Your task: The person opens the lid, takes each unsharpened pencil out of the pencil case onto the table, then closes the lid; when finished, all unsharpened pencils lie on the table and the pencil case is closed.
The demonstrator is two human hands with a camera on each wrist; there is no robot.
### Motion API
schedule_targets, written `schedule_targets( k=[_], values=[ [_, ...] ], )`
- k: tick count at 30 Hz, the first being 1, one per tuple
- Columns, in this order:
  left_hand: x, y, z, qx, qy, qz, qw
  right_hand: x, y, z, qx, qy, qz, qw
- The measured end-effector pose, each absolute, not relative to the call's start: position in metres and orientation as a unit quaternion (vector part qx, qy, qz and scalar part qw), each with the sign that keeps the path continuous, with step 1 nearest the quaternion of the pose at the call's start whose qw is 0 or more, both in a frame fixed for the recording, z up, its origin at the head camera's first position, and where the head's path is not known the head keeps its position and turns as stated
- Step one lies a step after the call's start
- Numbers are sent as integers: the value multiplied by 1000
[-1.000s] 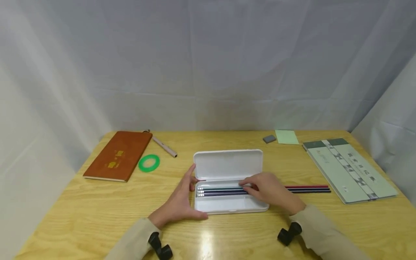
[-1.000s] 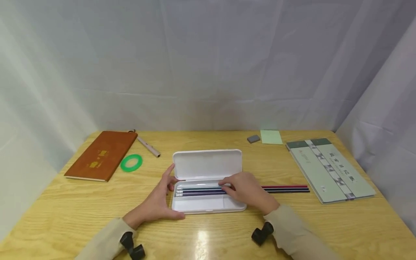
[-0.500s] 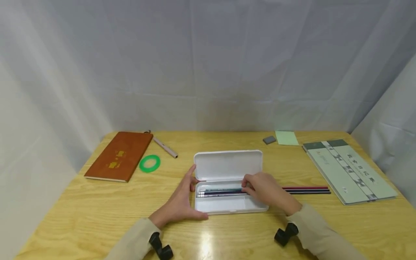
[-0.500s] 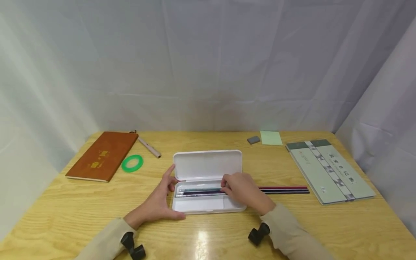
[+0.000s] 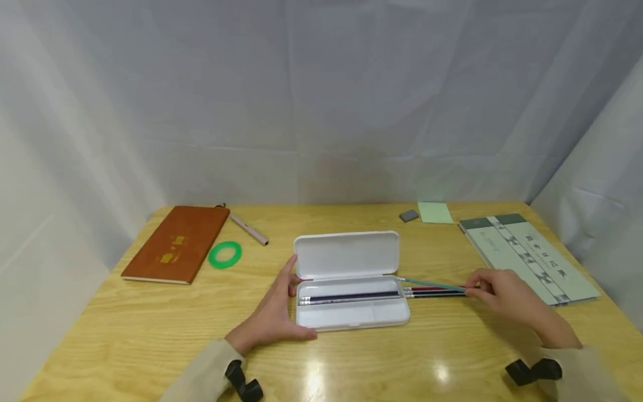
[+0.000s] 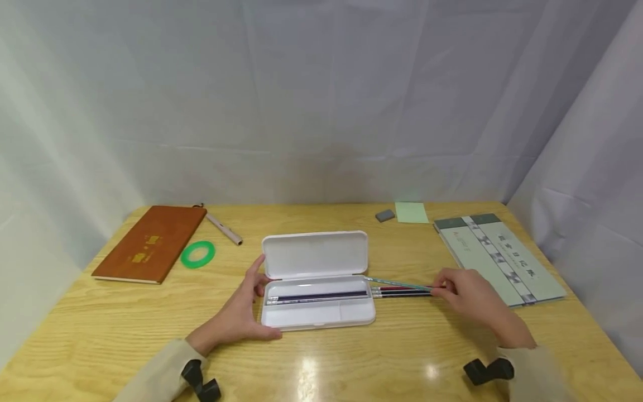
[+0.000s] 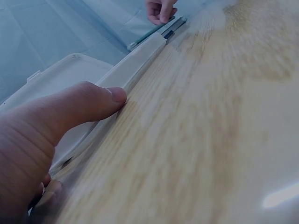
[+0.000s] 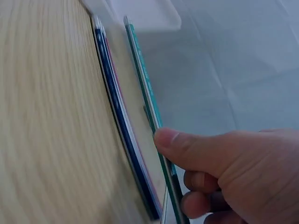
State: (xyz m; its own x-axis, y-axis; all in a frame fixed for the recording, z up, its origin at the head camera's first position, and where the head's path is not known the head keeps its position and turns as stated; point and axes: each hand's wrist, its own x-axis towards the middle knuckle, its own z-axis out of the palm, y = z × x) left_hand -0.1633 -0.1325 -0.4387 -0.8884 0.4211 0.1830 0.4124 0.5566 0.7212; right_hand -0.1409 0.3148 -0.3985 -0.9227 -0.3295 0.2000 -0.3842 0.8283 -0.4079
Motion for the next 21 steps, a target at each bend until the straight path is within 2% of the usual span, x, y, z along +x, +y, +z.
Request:
schedule_targets(
  k=[7, 16, 21],
  values=[
    [-165, -133, -439, 244, 883, 402, 0, -133, 351, -409, 185, -950, 251, -4],
    [-165, -134, -440, 246, 881, 404, -7, -143, 334, -421, 217, -940, 257, 49],
    [-165, -133, -441, 246, 882, 403, -5, -152, 319, -415, 210, -944, 255, 7]
  ],
)
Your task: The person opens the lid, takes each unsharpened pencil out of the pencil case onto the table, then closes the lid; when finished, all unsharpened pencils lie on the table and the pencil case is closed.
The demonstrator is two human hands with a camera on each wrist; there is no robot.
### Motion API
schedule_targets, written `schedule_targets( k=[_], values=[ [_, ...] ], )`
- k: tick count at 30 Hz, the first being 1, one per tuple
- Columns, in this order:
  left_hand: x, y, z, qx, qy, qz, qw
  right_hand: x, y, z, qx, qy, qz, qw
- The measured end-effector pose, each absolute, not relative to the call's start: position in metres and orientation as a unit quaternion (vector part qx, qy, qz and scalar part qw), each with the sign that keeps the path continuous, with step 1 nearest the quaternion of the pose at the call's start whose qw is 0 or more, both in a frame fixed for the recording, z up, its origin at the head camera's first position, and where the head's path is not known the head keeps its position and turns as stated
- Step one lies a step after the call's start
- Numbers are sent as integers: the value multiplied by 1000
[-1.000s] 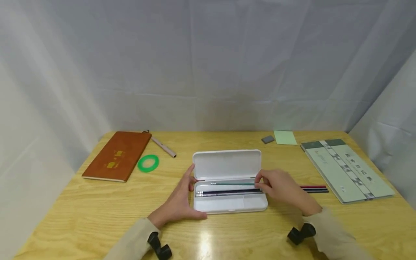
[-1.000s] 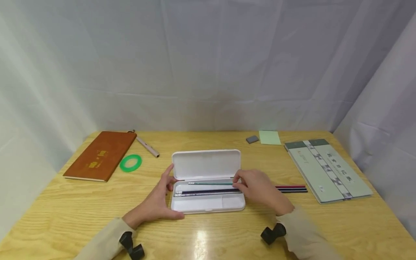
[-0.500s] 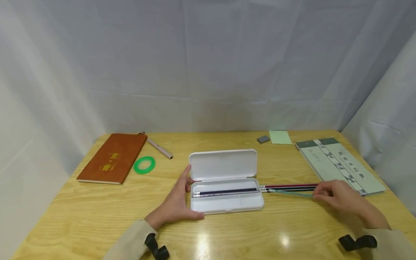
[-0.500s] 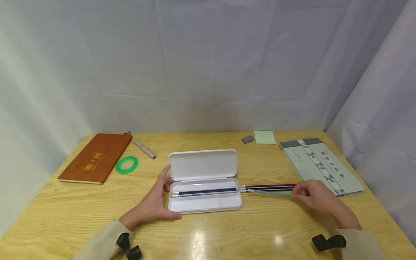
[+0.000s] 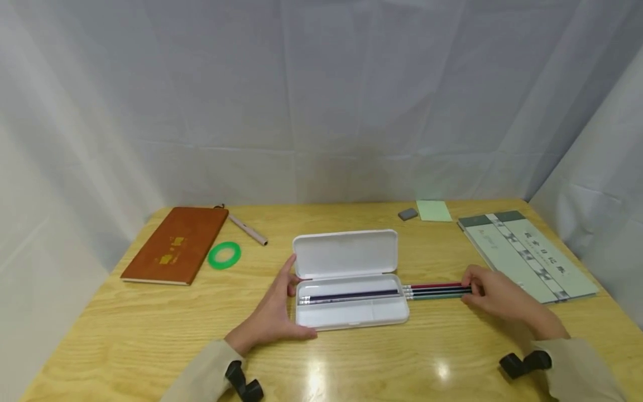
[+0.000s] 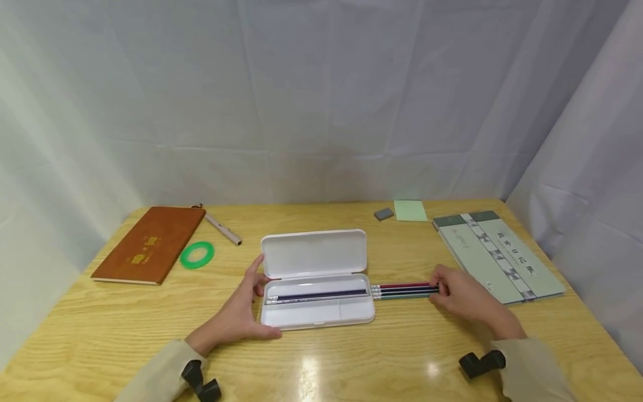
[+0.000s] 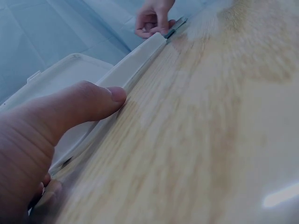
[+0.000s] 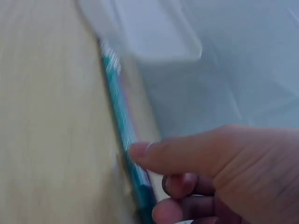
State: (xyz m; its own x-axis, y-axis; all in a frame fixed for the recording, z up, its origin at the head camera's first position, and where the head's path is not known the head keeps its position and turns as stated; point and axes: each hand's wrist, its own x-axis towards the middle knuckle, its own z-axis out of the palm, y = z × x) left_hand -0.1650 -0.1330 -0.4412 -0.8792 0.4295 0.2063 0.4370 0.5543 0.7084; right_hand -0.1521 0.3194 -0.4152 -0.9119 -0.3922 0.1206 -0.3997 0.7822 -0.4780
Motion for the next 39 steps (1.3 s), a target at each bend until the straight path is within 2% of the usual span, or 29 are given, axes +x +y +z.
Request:
schedule_targets(
  k=[4, 13, 19, 27, 32, 39],
  values=[
    [-166, -131, -442, -249, -880, -405, 7, -162, 291, -400, 232, -938, 256, -21],
    [-164, -127, -441, -244, -879, -409, -9, -170, 197, -409, 322, -915, 241, -10],
    [-162, -129, -442, -241, -876, -417, -16, -166, 175, -408, 324, -925, 201, 4],
    [-163, -130, -441, -244, -875, -418, -14, -171, 174, -404, 333, -919, 212, -12],
    [-163, -129, -440, -239, -876, -418, -15, -165, 190, -398, 334, -916, 215, 53],
    [-164, -133, -438, -233, -882, -411, -12, -146, 269, -406, 291, -914, 249, 132]
  ],
)
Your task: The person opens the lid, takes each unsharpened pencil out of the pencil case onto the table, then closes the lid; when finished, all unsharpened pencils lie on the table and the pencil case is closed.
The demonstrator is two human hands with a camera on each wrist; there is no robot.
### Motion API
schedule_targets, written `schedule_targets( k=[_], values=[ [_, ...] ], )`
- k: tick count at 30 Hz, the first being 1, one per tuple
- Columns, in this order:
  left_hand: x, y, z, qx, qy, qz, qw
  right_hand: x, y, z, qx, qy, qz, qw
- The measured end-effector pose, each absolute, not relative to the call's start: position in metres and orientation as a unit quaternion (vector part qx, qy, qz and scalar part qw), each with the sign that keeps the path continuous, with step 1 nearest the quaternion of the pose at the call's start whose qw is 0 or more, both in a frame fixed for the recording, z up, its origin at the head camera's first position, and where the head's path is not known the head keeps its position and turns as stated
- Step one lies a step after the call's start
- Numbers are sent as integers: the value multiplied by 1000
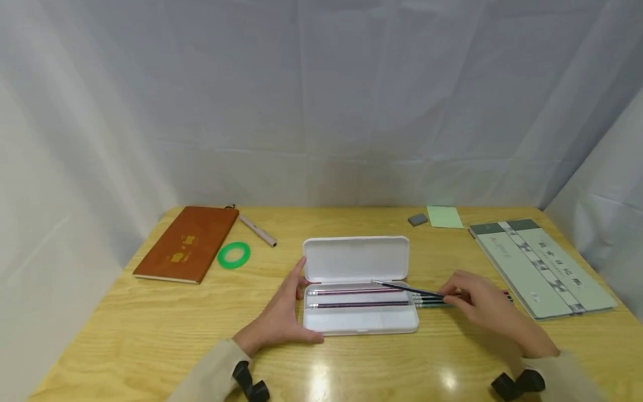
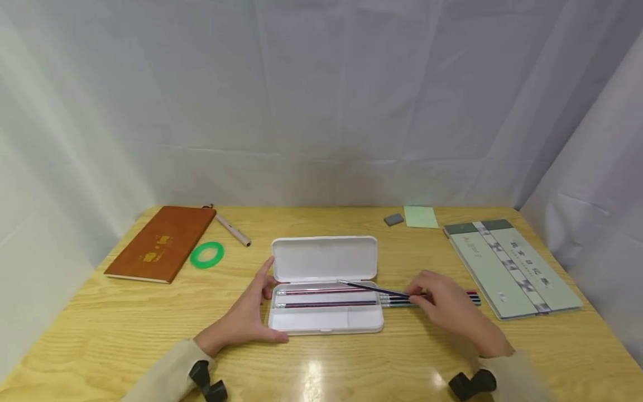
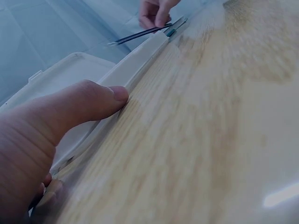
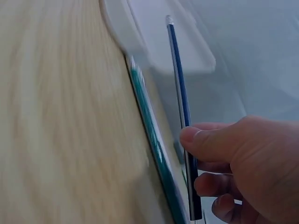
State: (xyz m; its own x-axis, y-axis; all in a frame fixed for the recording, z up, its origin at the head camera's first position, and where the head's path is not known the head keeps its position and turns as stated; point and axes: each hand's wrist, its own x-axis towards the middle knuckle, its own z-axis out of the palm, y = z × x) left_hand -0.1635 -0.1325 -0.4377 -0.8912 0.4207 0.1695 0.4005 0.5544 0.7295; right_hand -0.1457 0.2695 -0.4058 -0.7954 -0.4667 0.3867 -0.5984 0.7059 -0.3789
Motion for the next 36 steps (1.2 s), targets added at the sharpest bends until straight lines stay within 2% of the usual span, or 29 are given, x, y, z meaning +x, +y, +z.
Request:
schedule_targets(
  k=[5, 8, 12, 17, 24, 32, 36],
  values=[
    [-164, -133, -438, 239, 880, 411, 8, -129, 321, -423, 264, -918, 256, 148],
    [-165, -132, -439, 244, 879, 410, 11, -121, 339, -428, 254, -923, 259, 131],
    [-165, -131, -438, 242, 877, 415, 16, -117, 345, -430, 232, -935, 244, 114],
    [-165, -131, -438, 242, 879, 410, 15, -121, 339, -428, 209, -946, 215, 125],
    [-165, -133, -439, 243, 881, 405, 10, -128, 319, -430, 250, -927, 233, 156],
    [-164, -134, -440, 246, 879, 408, 4, -153, 248, -415, 295, -912, 280, 45],
    [-165, -133, -440, 249, 879, 406, 6, -166, 214, -411, 331, -905, 265, 35]
  ],
)
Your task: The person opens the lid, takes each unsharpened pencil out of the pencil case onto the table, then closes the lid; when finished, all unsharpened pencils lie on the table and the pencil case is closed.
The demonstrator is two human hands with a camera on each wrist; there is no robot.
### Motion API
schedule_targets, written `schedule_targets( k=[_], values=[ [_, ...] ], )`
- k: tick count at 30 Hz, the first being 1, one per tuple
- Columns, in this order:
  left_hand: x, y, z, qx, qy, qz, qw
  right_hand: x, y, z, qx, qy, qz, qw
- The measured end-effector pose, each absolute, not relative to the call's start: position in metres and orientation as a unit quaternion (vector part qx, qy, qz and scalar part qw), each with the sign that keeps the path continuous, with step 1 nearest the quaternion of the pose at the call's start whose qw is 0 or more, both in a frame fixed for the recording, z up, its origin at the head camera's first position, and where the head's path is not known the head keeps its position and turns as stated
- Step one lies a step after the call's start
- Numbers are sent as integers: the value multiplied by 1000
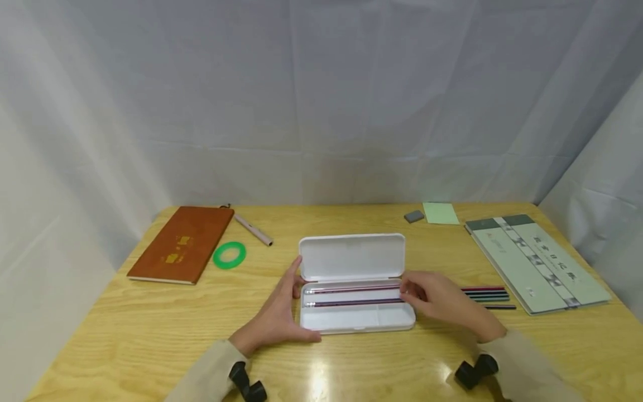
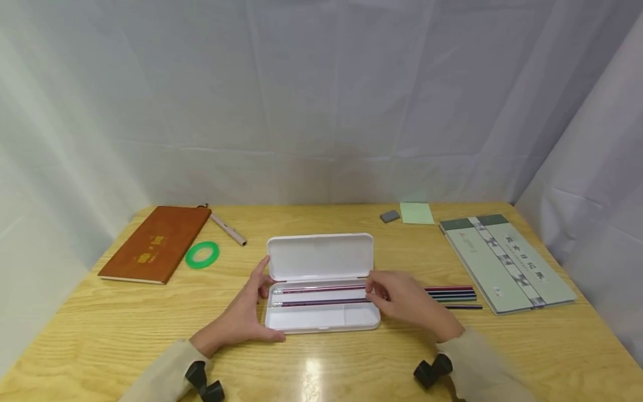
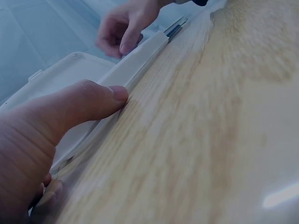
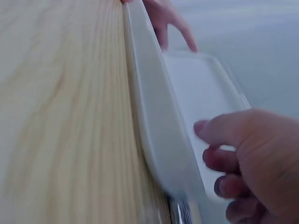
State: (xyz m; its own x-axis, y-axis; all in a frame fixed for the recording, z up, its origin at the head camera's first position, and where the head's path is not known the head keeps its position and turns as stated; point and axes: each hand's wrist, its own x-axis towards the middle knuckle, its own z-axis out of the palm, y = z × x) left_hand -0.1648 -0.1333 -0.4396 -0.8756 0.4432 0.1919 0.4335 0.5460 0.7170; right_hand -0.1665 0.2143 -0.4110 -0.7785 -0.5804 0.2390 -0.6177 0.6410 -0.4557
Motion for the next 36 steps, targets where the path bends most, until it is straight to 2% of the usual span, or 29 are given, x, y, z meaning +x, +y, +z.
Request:
schedule_targets(
  k=[5, 10, 13, 17, 25, 28, 32, 36],
  values=[
    [-164, -134, -439, 247, 880, 405, 5, -177, 177, -411, 334, -920, 203, 28],
    [-161, -134, -440, 249, 877, 410, 6, -180, 150, -417, 332, -929, 154, 55],
    [-159, -135, -441, 254, 876, 410, 4, -179, 143, -421, 326, -932, 142, 71],
    [-159, -135, -442, 259, 875, 410, -3, -178, 145, -415, 334, -928, 155, 56],
    [-163, -131, -442, 259, 874, 410, 9, -166, 193, -400, 319, -921, 225, -17],
    [-163, -132, -440, 251, 876, 411, 10, -157, 225, -407, 283, -927, 245, 4],
    [-163, -133, -440, 249, 878, 408, 8, -141, 269, -415, 235, -939, 244, 58],
    [-164, -134, -440, 254, 879, 403, 2, -128, 301, -420, 227, -938, 246, 92]
  ],
)
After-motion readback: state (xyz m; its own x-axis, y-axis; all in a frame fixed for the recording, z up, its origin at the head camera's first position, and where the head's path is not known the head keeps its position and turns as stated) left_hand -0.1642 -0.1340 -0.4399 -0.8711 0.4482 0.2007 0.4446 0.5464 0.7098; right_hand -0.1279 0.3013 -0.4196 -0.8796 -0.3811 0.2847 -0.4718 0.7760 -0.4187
